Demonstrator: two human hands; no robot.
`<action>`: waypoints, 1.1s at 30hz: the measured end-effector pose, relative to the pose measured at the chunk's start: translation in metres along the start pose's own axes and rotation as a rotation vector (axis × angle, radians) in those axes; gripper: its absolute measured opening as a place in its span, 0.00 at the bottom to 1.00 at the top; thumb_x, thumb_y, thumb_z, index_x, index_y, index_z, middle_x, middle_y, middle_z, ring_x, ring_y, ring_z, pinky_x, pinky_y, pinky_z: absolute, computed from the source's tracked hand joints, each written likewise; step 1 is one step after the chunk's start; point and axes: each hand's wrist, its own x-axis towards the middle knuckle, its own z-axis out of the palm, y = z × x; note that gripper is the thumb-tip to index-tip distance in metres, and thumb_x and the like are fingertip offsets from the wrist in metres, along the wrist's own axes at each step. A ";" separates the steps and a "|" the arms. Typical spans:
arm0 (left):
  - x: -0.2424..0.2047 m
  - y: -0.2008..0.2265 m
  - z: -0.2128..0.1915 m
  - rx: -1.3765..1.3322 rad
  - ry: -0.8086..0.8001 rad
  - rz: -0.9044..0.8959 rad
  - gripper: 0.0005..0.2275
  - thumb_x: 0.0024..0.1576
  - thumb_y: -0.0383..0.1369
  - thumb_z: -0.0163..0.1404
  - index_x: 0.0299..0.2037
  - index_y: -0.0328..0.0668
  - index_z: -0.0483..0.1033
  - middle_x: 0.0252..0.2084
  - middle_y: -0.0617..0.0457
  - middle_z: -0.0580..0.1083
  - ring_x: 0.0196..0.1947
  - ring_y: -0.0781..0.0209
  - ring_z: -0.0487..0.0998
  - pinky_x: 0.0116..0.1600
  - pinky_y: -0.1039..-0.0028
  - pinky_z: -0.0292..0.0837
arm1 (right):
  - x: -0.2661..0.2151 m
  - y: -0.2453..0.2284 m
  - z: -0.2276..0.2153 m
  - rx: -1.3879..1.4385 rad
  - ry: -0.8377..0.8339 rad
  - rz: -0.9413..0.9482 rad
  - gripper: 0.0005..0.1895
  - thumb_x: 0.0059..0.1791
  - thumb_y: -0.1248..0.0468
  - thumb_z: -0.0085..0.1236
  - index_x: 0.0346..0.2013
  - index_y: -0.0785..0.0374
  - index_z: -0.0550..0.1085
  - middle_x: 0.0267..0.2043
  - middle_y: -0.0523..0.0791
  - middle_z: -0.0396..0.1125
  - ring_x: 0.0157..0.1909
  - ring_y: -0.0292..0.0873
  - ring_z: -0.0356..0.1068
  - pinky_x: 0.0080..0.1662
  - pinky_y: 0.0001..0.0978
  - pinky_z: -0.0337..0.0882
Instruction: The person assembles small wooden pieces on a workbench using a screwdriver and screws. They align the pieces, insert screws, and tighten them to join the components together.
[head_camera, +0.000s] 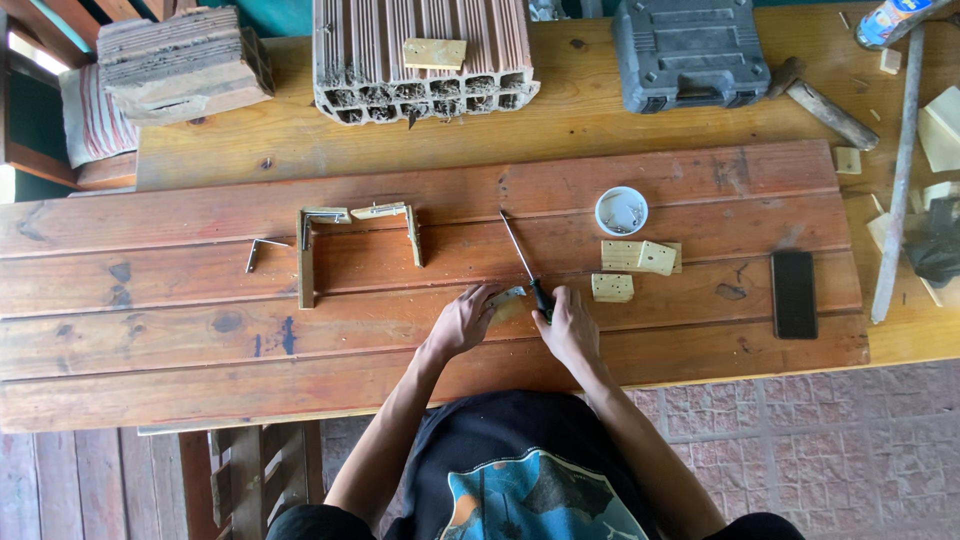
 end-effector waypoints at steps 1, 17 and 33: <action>0.001 -0.003 0.002 0.001 -0.003 0.003 0.20 0.59 0.27 0.47 0.63 0.43 0.69 0.52 0.37 0.74 0.51 0.30 0.76 0.53 0.47 0.74 | 0.001 0.004 0.003 0.001 0.003 0.003 0.26 0.45 0.52 0.64 0.49 0.61 0.65 0.41 0.52 0.64 0.44 0.60 0.74 0.37 0.50 0.77; 0.008 -0.004 0.024 0.378 0.182 0.074 0.18 0.56 0.30 0.51 0.57 0.45 0.73 0.48 0.46 0.71 0.52 0.42 0.71 0.55 0.58 0.69 | 0.002 0.014 -0.012 0.035 -0.145 -0.072 0.24 0.48 0.51 0.59 0.51 0.60 0.65 0.45 0.53 0.64 0.45 0.62 0.74 0.39 0.51 0.77; 0.016 0.014 0.024 0.351 0.239 0.012 0.18 0.53 0.29 0.52 0.54 0.54 0.74 0.46 0.52 0.71 0.51 0.48 0.72 0.57 0.55 0.64 | 0.004 0.039 -0.019 0.144 -0.122 -0.172 0.20 0.50 0.53 0.56 0.51 0.58 0.65 0.44 0.54 0.64 0.43 0.64 0.74 0.38 0.53 0.77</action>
